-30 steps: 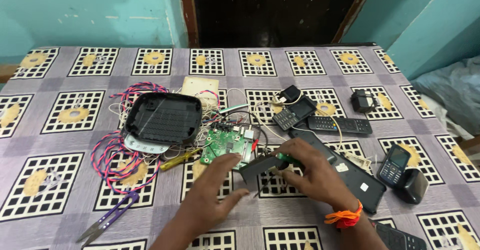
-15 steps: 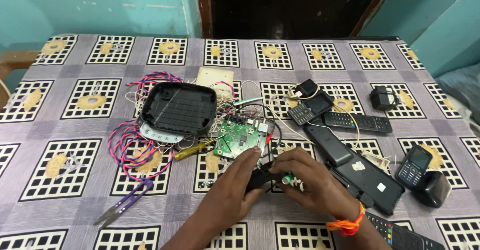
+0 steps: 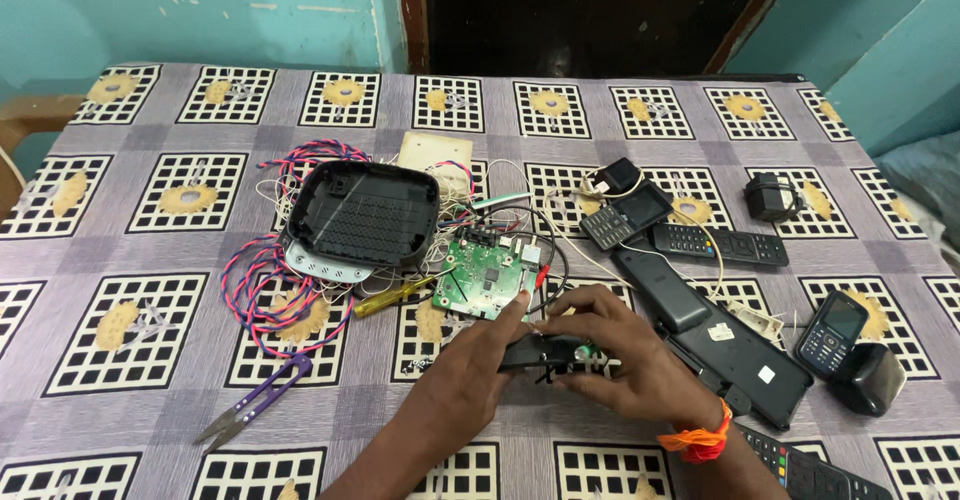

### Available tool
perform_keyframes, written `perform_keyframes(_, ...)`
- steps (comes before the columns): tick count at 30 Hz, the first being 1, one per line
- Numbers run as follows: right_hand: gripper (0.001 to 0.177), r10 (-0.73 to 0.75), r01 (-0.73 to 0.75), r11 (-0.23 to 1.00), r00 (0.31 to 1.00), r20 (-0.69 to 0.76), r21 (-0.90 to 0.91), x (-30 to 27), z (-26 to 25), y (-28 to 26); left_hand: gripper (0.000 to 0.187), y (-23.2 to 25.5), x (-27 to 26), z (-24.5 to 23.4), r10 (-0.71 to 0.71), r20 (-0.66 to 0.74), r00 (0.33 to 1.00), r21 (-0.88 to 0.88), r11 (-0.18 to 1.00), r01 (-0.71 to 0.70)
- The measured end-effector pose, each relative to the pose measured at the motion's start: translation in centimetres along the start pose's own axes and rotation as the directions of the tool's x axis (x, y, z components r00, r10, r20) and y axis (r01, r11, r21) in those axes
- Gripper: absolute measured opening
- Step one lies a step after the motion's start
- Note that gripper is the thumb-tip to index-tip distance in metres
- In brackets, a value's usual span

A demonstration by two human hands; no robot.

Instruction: The person uses a green screwdriver to unscrew and disassemble a green circuit board and a black plastic device on a patterned table. The workspace contains various electronic components, wires, and remote controls. The person handles the items one at a time, separating parts and placing them on the table.

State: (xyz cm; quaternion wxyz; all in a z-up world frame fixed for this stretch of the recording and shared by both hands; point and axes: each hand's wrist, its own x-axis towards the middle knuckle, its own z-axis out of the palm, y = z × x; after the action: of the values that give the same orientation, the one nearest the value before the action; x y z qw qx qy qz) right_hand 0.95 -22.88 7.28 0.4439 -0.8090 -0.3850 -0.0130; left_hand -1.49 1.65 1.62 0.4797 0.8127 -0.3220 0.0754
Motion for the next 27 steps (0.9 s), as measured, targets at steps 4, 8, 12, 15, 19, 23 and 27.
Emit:
perform_keyframes(4,0.067,0.115,-0.120,0.992,0.986,0.122,0.037,0.0,-0.1,-0.3,0.098,0.1,0.4,-0.6,-0.075,0.104,0.992,-0.115,0.990,0.087)
perform_keyframes(8,0.068,0.135,-0.157,0.977,0.980,0.148,0.145,0.0,-0.1,0.0,0.104,0.2,0.8,-0.8,-0.178,0.171,0.969,-0.227,0.950,0.214)
perform_keyframes(12,0.064,0.369,-0.427,0.832,0.903,0.221,0.355,-0.6,0.4,1.0,0.107,0.6,0.9,-1.0,-0.198,0.187,0.962,-0.288,0.925,0.247)
perform_keyframes(15,0.058,0.294,-0.354,0.775,0.935,0.196,0.523,-1.4,1.4,2.8,0.107,0.4,0.9,-1.0,-0.213,0.182,0.960,-0.272,0.927,0.258)
perform_keyframes(19,0.043,0.162,-0.177,0.802,0.984,0.077,0.571,-2.0,1.7,4.5,0.105,-0.1,0.7,-0.9,-0.177,0.149,0.973,-0.273,0.938,0.212)
perform_keyframes(23,0.051,0.338,-0.342,0.723,0.933,0.124,0.600,-1.6,1.6,3.5,0.101,-0.1,0.6,-0.8,-0.179,0.160,0.971,-0.265,0.940,0.217)
perform_keyframes(27,0.055,0.243,-0.254,0.820,0.966,0.090,0.512,-0.8,1.4,3.0,0.088,0.3,0.6,-0.9,-0.086,0.034,0.996,-0.143,0.986,0.090)
